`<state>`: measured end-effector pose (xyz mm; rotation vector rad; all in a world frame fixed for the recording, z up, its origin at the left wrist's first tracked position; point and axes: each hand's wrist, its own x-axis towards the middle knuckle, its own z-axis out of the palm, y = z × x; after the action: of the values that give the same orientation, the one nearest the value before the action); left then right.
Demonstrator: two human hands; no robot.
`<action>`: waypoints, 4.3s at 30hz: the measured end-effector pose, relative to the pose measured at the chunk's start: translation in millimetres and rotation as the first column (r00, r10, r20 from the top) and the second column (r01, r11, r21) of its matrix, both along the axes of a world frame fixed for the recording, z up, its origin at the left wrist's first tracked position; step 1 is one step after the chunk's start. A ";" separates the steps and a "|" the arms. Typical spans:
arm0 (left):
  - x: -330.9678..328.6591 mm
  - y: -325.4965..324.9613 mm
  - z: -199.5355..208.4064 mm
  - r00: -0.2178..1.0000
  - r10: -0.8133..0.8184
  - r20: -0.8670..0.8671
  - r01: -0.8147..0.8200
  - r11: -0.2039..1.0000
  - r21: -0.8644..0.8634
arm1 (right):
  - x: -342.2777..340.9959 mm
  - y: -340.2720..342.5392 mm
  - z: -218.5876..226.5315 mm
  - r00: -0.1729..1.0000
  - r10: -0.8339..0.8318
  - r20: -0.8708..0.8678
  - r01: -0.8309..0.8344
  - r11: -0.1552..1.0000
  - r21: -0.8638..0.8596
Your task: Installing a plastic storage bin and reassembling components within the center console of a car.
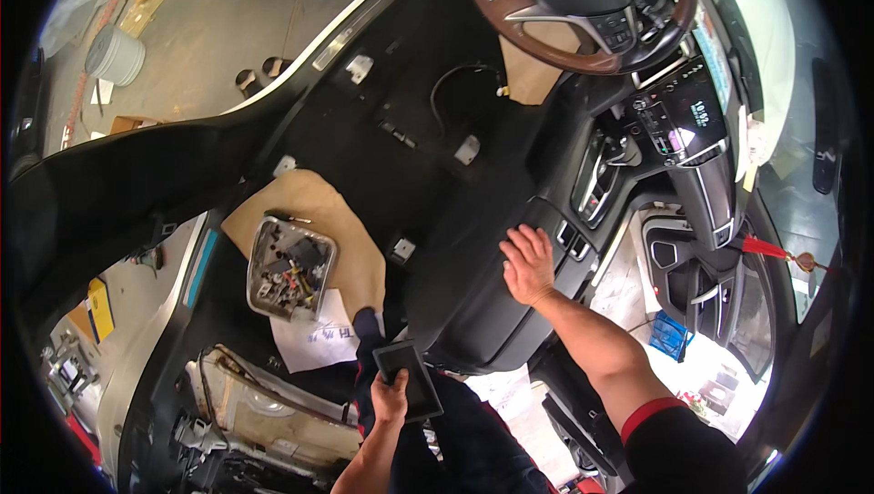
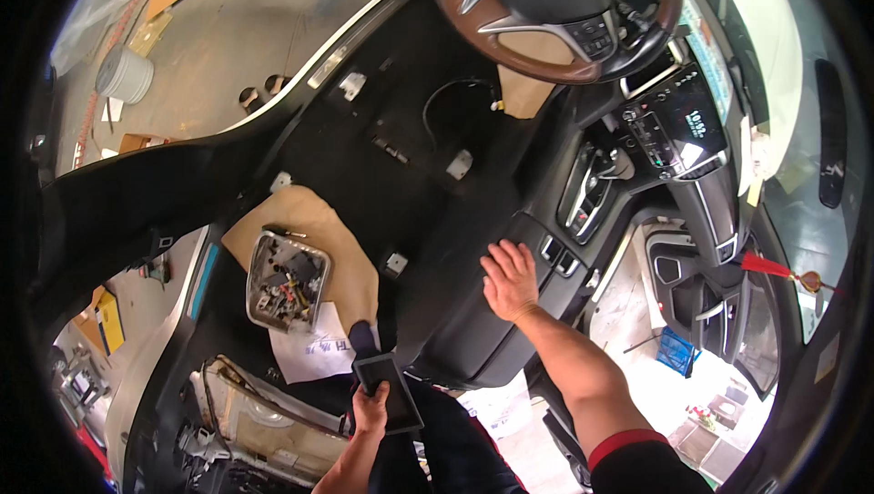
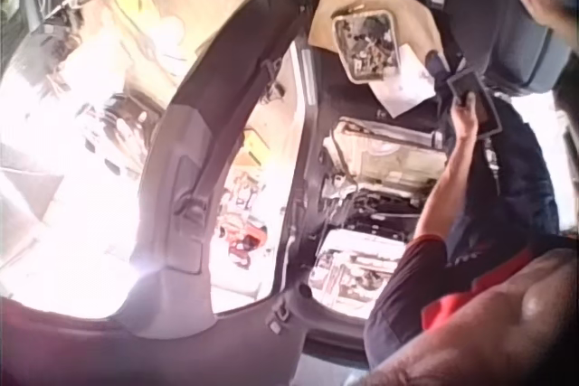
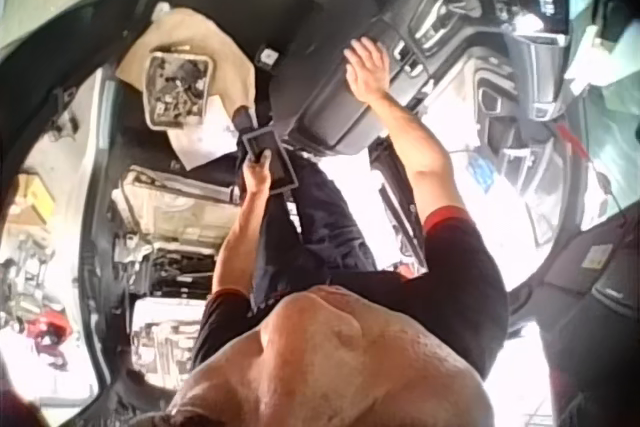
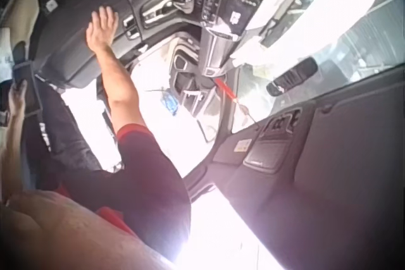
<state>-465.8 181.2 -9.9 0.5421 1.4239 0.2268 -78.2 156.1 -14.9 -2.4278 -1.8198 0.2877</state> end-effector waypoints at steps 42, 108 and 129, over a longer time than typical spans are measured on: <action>-34.5 -80.3 -18.6 0.954 0.294 -0.055 -0.295 0.955 -0.003 | -3.0 -11.2 -9.1 0.994 0.025 0.105 -0.031 0.998 0.049; 432.7 -100.0 22.9 0.817 -0.256 0.516 0.145 0.959 0.245 | 151.2 -236.2 61.7 -0.152 -0.357 -0.922 0.859 0.413 -0.302; 439.5 -27.4 -23.9 0.703 -0.453 -0.548 0.510 -0.215 0.833 | 306.7 -175.8 -1.5 0.389 -0.605 -0.695 0.920 0.295 0.258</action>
<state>-26.3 153.8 -33.9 2.3509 0.6721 0.5789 228.5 -19.8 -16.4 -2.1141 -0.1985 0.1173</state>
